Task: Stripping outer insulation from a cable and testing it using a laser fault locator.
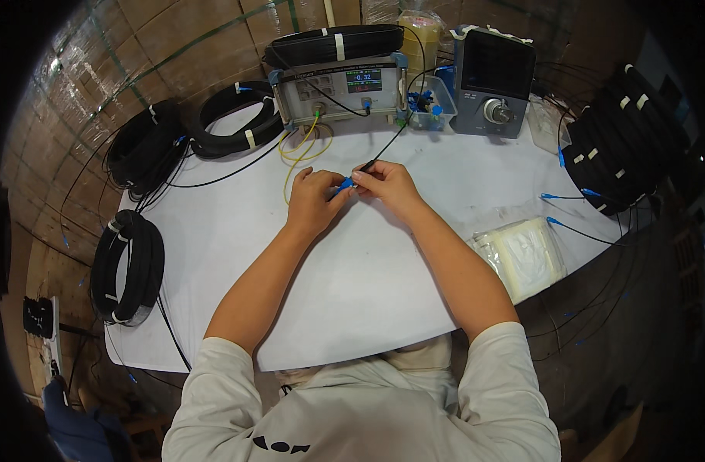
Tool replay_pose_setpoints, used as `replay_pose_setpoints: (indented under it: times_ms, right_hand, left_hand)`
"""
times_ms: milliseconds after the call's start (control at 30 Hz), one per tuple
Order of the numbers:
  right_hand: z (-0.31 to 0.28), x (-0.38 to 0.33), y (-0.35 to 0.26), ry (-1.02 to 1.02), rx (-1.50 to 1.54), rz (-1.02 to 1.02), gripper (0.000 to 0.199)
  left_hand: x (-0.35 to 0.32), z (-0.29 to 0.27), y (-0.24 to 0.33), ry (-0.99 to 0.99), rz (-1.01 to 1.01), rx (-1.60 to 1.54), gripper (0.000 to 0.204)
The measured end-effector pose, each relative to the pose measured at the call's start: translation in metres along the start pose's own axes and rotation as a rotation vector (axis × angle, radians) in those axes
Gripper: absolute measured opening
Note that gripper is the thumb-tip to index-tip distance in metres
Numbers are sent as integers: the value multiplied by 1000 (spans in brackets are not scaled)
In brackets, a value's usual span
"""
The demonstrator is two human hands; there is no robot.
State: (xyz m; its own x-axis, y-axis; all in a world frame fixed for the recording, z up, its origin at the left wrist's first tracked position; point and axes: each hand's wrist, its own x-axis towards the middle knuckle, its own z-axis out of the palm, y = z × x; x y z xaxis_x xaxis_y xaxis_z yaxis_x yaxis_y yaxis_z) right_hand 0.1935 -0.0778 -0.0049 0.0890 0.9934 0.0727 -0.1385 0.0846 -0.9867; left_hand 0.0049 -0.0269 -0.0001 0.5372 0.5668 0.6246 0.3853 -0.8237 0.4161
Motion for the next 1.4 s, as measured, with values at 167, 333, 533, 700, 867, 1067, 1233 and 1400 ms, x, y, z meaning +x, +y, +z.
replay_pose_setpoints:
  times_ms: [167,333,533,700,867,1067,1233,1400]
  right_hand:
    - [1,0,-1,12,-6,6,24]
    - [1,2,0,19,-16,15,24]
    - [0,3,3,34,-12,13,25]
    - [1,2,-1,24,-16,27,23]
    - [2,2,-2,-7,-21,25,23]
    - [0,4,5,-4,-22,-13,22]
    - [4,2,2,12,-60,-3,21]
    - [7,2,3,38,-15,-18,21]
  left_hand:
    - [0,1,1,37,35,29,18]
    - [1,2,-1,83,91,74,16]
    - [1,2,0,82,85,67,16]
    - [0,1,1,62,58,52,19]
    - [1,-1,3,-4,-15,-61,25]
    - [4,-1,11,22,-17,-73,30]
    - [4,-2,12,40,26,-17,24]
    - [2,3,17,4,-128,-51,24]
